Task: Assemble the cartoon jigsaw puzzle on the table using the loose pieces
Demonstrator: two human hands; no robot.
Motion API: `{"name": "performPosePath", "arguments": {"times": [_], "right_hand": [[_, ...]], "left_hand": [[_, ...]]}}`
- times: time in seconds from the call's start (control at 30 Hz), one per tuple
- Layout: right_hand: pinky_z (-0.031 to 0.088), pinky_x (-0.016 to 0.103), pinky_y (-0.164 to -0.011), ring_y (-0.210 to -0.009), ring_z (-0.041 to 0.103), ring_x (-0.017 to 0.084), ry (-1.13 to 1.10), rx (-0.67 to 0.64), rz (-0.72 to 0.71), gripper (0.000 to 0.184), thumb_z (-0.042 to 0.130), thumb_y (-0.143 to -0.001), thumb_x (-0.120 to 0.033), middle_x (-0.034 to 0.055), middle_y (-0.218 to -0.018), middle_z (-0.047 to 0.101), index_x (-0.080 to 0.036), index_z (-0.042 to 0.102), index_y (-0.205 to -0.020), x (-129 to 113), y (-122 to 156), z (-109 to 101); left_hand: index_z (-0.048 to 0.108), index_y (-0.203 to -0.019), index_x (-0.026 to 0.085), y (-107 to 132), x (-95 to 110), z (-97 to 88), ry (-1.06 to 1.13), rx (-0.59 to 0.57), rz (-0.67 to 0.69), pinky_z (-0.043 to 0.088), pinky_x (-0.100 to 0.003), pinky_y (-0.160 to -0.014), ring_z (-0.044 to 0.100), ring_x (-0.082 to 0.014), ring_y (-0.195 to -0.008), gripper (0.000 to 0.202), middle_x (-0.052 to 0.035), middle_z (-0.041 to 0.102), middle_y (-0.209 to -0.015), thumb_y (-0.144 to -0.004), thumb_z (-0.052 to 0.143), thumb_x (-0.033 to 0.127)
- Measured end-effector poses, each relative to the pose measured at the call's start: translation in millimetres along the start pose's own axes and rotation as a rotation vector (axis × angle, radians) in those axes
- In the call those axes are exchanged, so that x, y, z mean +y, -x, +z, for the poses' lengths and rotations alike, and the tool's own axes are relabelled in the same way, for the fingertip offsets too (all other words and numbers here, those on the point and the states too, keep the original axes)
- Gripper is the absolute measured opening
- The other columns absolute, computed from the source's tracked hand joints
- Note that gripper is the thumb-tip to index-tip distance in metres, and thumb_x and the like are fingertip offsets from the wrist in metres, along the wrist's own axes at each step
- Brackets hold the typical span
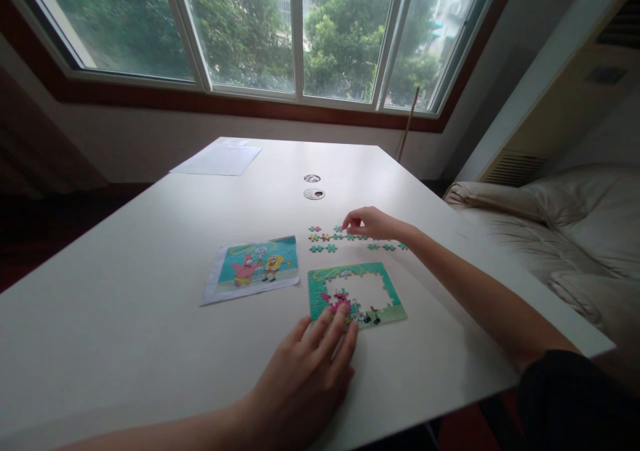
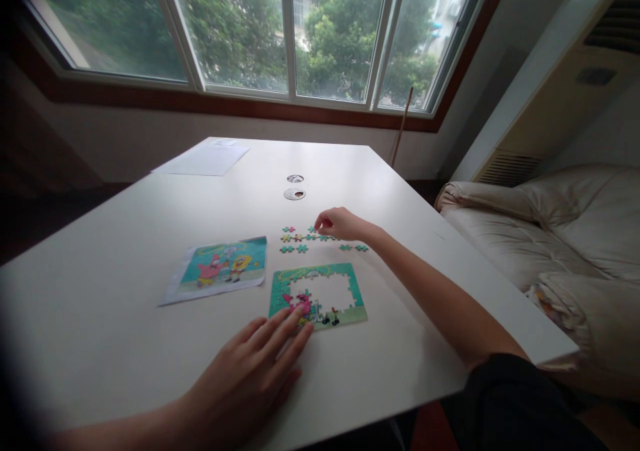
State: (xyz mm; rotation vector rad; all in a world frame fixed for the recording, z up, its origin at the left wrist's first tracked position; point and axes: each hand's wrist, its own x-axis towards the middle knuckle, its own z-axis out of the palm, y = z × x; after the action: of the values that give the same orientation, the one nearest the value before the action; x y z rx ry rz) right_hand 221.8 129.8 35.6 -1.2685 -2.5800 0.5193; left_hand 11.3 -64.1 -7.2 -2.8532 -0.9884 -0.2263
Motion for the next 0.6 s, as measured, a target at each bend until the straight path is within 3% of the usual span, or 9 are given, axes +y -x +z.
{"name": "performPosePath", "arguments": {"times": [0.07,0.27,0.43,0.6], "right_hand": [[0.038,0.021,-0.060,-0.063,0.051,0.009,-0.100,0.043,-0.040,0.016,0.056,-0.076,-0.024,0.0002,-0.069,0.060,-0.014,0.064,-0.087,-14.8,17.0,3.6],[0.040,0.020,-0.061,-0.067,0.056,0.009,-0.321,-0.043,-0.129,0.015,0.058,-0.078,-0.026,0.0012,-0.073,0.064,-0.014,0.062,-0.086,-47.3,56.2,28.0],[0.041,0.021,-0.062,-0.067,0.056,0.010,-0.322,-0.024,-0.133,0.014,0.058,-0.078,-0.026,0.0009,-0.074,0.064,-0.016,0.063,-0.088,-47.9,57.4,43.4],[0.039,0.023,-0.069,-0.073,0.055,0.012,-0.219,0.057,-0.135,0.012,0.058,-0.078,-0.026,0.0012,-0.075,0.065,-0.018,0.065,-0.085,-49.6,55.2,45.0]], "left_hand": [[0.039,-0.129,0.017,-0.7,-0.4,0.5,0.015,-0.001,0.013,0.041,-0.041,-0.088,0.042,-0.0264,-0.119,0.039,-0.0121,0.042,-0.134,-0.092,0.032,0.030],[0.042,-0.127,0.017,-4.0,-0.6,0.9,0.018,-0.006,0.019,0.040,-0.042,-0.088,0.044,-0.0272,-0.117,0.038,-0.0131,0.044,-0.131,-0.092,0.033,0.029],[0.042,-0.126,0.017,-3.3,0.6,-1.0,0.021,-0.022,0.013,0.041,-0.043,-0.087,0.044,-0.0277,-0.116,0.038,-0.0130,0.045,-0.131,-0.091,0.035,0.029],[0.042,-0.126,0.016,-2.7,1.1,-0.4,0.021,-0.011,0.016,0.041,-0.043,-0.087,0.045,-0.0276,-0.116,0.038,-0.0133,0.046,-0.130,-0.092,0.033,0.029]]}}
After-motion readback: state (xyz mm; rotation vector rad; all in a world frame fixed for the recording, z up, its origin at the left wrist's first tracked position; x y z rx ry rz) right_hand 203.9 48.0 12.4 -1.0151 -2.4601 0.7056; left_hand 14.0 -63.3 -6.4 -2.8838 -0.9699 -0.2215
